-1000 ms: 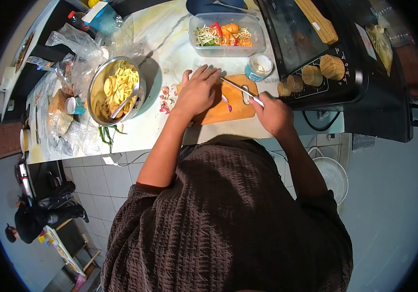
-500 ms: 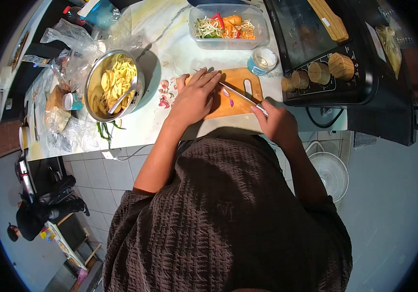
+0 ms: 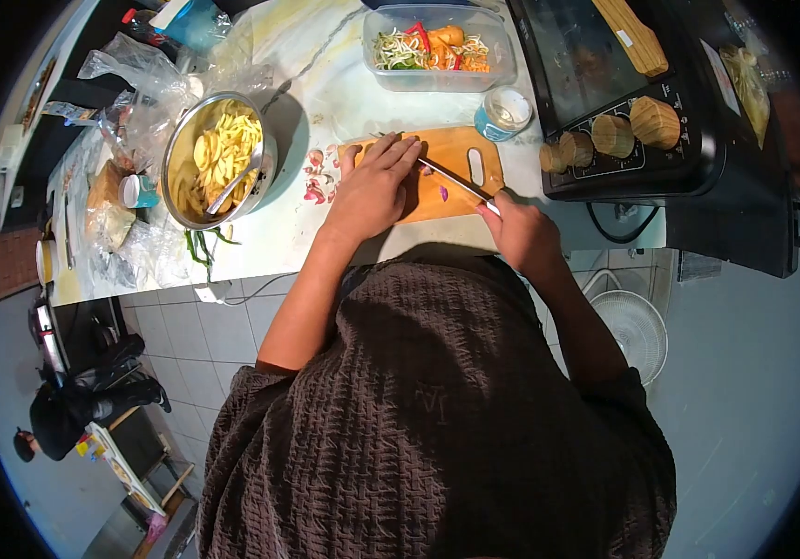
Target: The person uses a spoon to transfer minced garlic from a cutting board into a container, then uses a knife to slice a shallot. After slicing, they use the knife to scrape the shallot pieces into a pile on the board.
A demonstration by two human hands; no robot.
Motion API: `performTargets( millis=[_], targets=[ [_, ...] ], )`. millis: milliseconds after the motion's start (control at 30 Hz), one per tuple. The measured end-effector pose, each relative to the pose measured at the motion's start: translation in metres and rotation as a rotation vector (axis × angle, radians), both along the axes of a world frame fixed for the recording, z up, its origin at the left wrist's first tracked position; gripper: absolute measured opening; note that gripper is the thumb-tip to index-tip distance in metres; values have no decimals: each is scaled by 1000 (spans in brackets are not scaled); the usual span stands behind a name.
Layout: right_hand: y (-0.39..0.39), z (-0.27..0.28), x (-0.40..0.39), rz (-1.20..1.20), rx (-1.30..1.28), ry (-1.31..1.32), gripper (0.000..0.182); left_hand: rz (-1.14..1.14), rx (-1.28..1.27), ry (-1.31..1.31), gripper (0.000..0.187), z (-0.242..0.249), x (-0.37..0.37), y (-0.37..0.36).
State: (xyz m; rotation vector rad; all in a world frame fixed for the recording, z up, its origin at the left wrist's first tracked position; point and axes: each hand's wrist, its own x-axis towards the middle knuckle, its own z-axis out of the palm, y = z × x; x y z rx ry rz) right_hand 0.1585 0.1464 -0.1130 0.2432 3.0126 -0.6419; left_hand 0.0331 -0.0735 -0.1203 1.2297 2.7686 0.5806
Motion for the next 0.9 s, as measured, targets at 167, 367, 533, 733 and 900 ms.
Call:
performTargets(
  millis=[167, 367, 533, 733, 900],
  targets=[
    [-2, -1, -4, -59, 11, -231, 36, -12, -11, 33, 72, 1, -1, 0],
    [-4, 3, -6, -43, -32, -286, 39, -27, -19, -1, 73, -1, -3, -5],
    [2, 3, -16, -39, -75, -286, 39, -22, -7, 87, 56, -5, -7, 1],
    [3, -3, -8, -21, -107, -223, 39, -34, 22, 47, 54, -1, -10, -3],
    [11, -9, -3, 25, -75, -117, 40, -45, 21, 54, 60, -4, -6, 4]
  ],
)
